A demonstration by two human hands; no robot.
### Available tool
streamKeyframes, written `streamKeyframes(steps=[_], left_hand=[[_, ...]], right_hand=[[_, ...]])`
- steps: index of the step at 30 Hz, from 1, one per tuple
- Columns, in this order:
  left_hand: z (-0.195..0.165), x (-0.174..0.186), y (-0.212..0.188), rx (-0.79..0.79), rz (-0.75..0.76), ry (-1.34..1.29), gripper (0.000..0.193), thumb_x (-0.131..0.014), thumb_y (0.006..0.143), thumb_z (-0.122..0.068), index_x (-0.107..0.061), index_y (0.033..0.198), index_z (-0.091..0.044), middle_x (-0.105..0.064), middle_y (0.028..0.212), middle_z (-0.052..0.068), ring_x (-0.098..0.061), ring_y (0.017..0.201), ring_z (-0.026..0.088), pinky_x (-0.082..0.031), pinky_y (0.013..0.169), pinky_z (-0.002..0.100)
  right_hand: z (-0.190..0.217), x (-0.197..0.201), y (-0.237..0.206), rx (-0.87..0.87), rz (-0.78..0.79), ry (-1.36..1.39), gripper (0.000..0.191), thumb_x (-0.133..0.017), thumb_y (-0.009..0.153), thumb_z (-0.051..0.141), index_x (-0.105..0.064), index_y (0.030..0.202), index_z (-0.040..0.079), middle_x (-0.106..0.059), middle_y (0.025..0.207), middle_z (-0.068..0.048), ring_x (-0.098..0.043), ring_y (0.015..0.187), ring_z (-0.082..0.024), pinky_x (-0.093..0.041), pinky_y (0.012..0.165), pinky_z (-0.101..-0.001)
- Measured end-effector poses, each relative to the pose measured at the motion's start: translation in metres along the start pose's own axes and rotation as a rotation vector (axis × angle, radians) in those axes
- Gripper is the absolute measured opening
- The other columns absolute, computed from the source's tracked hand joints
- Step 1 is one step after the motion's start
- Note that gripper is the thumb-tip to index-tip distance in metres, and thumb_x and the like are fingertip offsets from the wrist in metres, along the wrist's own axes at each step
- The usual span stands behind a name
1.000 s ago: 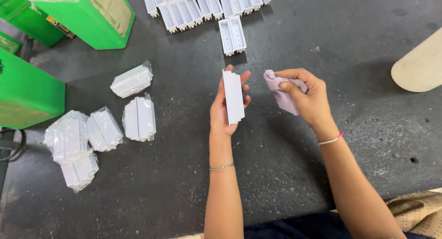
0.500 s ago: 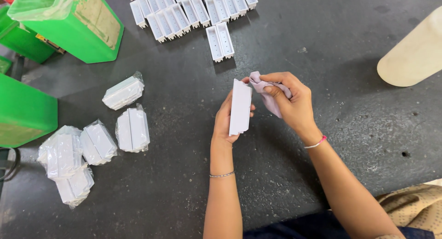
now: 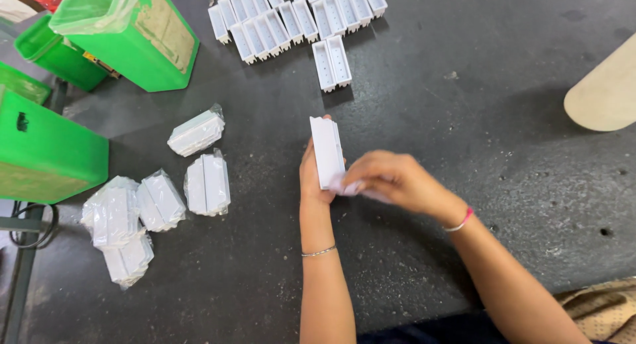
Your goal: The person wipes small white plastic parts with a cloth, occasionally picking up a bottle to apply liquid to the cloth. They handle the parts one at a time, wiping each side, and place some into clear plastic bags.
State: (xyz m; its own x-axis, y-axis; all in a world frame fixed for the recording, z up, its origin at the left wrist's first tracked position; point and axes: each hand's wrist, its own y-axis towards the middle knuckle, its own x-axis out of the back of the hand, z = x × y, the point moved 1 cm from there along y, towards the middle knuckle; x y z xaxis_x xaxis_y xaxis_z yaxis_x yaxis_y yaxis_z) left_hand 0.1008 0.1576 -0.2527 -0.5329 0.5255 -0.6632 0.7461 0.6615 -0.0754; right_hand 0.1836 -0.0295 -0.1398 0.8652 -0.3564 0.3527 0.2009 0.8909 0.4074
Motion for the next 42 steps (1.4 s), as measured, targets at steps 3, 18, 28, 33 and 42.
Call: streamKeyframes(steps=[3, 18, 28, 33, 42], left_hand=[[0.0, -0.002, -0.002, 0.041, -0.115, -0.017, 0.052, -0.049, 0.107, -0.035, -0.054, 0.15, -0.005, -0.069, 0.122, 0.01, -0.069, 0.092, 0.014, -0.059, 0.079, 0.03], [-0.003, -0.031, -0.014, 0.183, -0.02, -0.244, 0.057, -0.048, 0.1, -0.054, -0.049, 0.143, -0.016, -0.061, 0.142, 0.016, -0.07, 0.104, 0.024, -0.06, 0.076, 0.033], [0.019, -0.045, -0.018, 0.375, 0.197, -0.421, 0.044, -0.058, 0.103, -0.03, -0.058, 0.133, 0.001, -0.06, 0.135, 0.02, -0.06, 0.127, 0.033, -0.049, 0.114, 0.053], [0.032, -0.052, -0.026, 0.413, 0.223, -0.337, 0.05, -0.051, 0.111, -0.034, -0.047, 0.148, -0.001, -0.055, 0.147, 0.017, -0.052, 0.132, 0.029, -0.043, 0.115, 0.047], [-0.017, -0.052, -0.024, 0.184, 0.305, -0.453, 0.062, -0.042, 0.109, -0.033, -0.031, 0.156, 0.006, -0.037, 0.162, 0.024, -0.033, 0.153, 0.035, -0.028, 0.127, 0.045]], right_hand=[[-0.011, 0.016, 0.0, -0.069, -0.204, 0.0, 0.021, -0.069, 0.091, -0.001, -0.074, 0.11, 0.007, -0.074, 0.11, -0.004, -0.071, 0.104, -0.015, -0.056, 0.096, -0.03], [-0.025, 0.03, -0.003, -0.176, -0.544, -0.108, 0.021, -0.071, 0.096, 0.006, -0.073, 0.117, 0.005, -0.073, 0.113, -0.006, -0.068, 0.104, -0.013, -0.053, 0.093, -0.0277], [-0.015, 0.02, -0.003, -0.034, -0.552, -0.281, 0.024, -0.066, 0.098, 0.0, -0.071, 0.121, 0.008, -0.07, 0.119, -0.008, -0.07, 0.108, -0.021, -0.055, 0.094, -0.031], [-0.013, 0.006, -0.003, 0.03, -0.475, -0.531, 0.035, -0.067, 0.09, -0.007, -0.072, 0.12, 0.012, -0.071, 0.12, -0.007, -0.064, 0.106, -0.029, -0.053, 0.092, -0.038], [0.004, -0.012, -0.001, 0.014, 0.134, -0.089, 0.033, -0.068, 0.082, -0.007, -0.078, 0.108, 0.011, -0.074, 0.111, -0.004, -0.069, 0.108, -0.024, -0.056, 0.094, -0.0372]])
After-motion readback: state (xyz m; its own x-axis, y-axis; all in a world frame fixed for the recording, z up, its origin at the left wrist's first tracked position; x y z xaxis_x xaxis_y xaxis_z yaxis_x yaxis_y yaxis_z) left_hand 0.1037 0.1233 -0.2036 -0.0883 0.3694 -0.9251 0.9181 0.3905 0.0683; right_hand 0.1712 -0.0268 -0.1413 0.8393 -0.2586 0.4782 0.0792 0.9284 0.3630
